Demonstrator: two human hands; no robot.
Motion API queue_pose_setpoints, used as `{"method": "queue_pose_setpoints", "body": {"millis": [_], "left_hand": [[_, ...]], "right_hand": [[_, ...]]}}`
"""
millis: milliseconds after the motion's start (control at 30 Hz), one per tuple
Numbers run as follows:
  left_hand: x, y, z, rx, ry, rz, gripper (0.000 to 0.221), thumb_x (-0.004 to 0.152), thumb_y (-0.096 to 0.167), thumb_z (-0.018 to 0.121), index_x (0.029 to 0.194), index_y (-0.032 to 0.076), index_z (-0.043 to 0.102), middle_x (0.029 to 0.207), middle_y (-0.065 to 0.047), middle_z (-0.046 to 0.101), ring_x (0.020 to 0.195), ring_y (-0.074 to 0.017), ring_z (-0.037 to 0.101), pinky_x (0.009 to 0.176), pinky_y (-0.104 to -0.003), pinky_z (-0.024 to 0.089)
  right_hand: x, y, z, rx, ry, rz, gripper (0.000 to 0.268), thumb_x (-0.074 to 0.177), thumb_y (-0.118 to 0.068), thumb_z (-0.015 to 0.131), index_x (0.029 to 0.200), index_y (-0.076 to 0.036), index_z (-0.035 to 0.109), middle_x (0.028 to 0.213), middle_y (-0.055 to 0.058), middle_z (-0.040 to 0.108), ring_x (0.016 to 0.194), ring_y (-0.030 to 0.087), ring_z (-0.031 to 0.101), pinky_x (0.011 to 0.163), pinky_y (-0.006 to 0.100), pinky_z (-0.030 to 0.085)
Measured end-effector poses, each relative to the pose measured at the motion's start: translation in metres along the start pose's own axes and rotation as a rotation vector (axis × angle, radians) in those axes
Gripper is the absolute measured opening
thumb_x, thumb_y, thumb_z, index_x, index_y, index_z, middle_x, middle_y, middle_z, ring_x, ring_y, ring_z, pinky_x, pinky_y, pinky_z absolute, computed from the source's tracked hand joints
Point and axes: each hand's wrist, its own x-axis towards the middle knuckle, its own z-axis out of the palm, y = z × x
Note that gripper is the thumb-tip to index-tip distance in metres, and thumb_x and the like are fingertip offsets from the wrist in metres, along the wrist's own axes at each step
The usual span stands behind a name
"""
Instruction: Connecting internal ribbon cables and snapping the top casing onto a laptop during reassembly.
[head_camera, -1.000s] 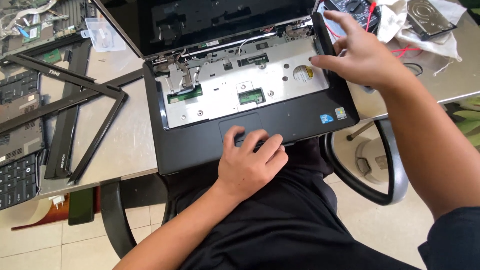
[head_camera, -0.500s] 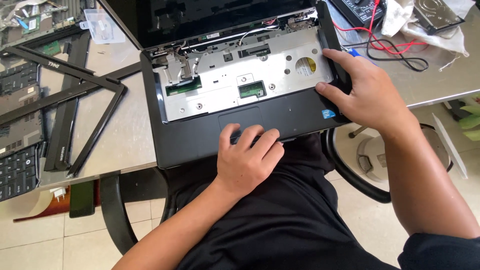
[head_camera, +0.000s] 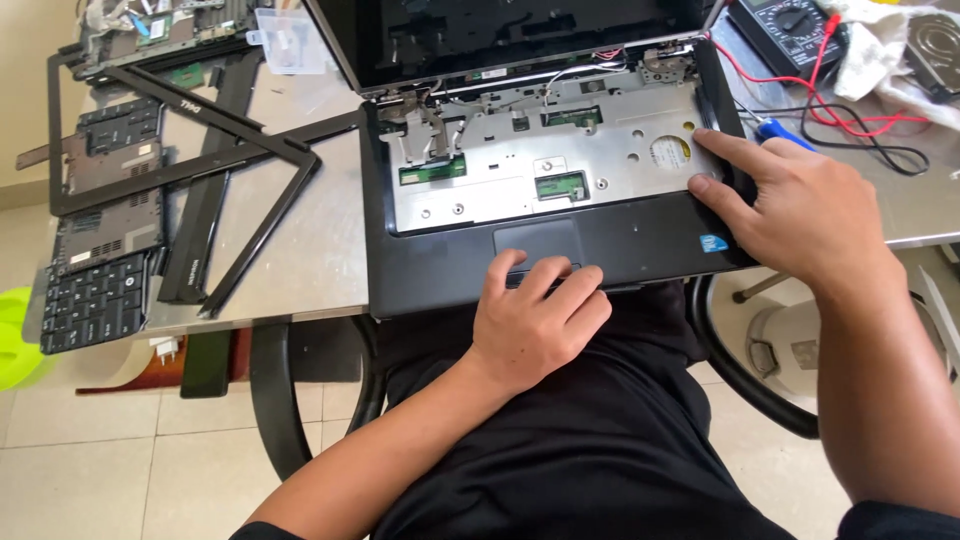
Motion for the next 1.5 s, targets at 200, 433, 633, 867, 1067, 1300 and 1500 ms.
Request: {"method": "queue_pose_setpoints", "body": {"millis": [200,433,633,867,1067,1300,1500], "left_hand": [[0.001,-0.005,-0.019,0.022,-0.023,-0.057,0.025,0.094,0.002,0.065,0.084,0.025,0.064,0.096,0.009,0.066,0.086,-0.0133,0.061,0.094,-0.038,0.037],[-0.039,-0.02,-0.04,0.055,-0.179,-0.134,0.031,0.093,0.043,0.088,0.115,0.027,0.073,0.116,0.007,0.07,0.102,-0.0178,0.064,0.101,-0.042,0.03],[-0.065,-0.035,-0.071,0.04,-0.078,-0.688,0.084,0.068,0.068,0.085,0.118,0.006,0.062,0.129,-0.013,0.063,0.126,-0.0313,0.057,0.11,-0.046,0.028],[-0.075,-0.039,-0.075,-0.009,-0.214,-0.903,0.112,0.073,0.075,0.074,0.152,0.007,0.034,0.161,-0.011,0.042,0.149,-0.0313,0.037,0.121,-0.053,0.017],[-0.069,-0.045,-0.074,-0.05,-0.318,-0.996,0.108,0.068,0.07,0.081,0.15,0.015,0.038,0.169,-0.01,0.031,0.153,-0.03,0.032,0.117,-0.055,0.012],[-0.056,-0.053,-0.083,-0.193,-0.367,-1.068,0.094,0.068,0.068,0.078,0.143,0.02,0.046,0.166,-0.012,0.038,0.149,-0.0245,0.036,0.11,-0.047,0.013],[-0.059,-0.051,-0.083,-0.22,-0.324,-1.1,0.089,0.063,0.06,0.087,0.138,0.027,0.051,0.168,-0.004,0.036,0.143,-0.0187,0.044,0.113,-0.045,0.011]], "right_hand": [[-0.001,-0.002,0.0,0.039,0.035,-0.016,0.054,0.103,-0.059,0.05,0.152,-0.038,0.061,0.119,0.011,0.07,0.108,0.043,0.066,0.08,0.057,0.051],[-0.022,0.03,0.042,0.02,0.526,-0.319,0.051,0.111,-0.038,0.08,0.152,-0.008,0.077,0.12,0.019,0.056,0.106,0.036,0.06,0.084,0.047,0.053],[-0.056,-0.015,0.051,0.397,0.662,-0.926,0.033,0.089,-0.035,0.09,0.102,-0.008,0.074,0.095,0.017,0.063,0.075,0.03,0.062,0.066,0.044,0.05],[-0.057,-0.026,0.081,0.334,0.886,-0.92,0.004,0.101,-0.015,0.078,0.104,-0.013,0.081,0.101,0.01,0.067,0.089,0.028,0.063,0.091,0.042,0.032],[-0.062,-0.025,0.085,0.409,0.886,-0.927,0.007,0.097,-0.009,0.088,0.101,-0.006,0.083,0.102,0.009,0.07,0.09,0.028,0.062,0.095,0.044,0.031],[-0.061,-0.02,0.093,0.456,0.824,-0.927,0.011,0.096,-0.003,0.09,0.097,0.0,0.08,0.098,0.015,0.071,0.086,0.032,0.059,0.094,0.046,0.033],[-0.064,-0.016,0.102,0.419,0.821,-0.917,0.014,0.097,-0.004,0.095,0.1,-0.003,0.082,0.101,0.013,0.069,0.088,0.032,0.06,0.091,0.046,0.039]]}}
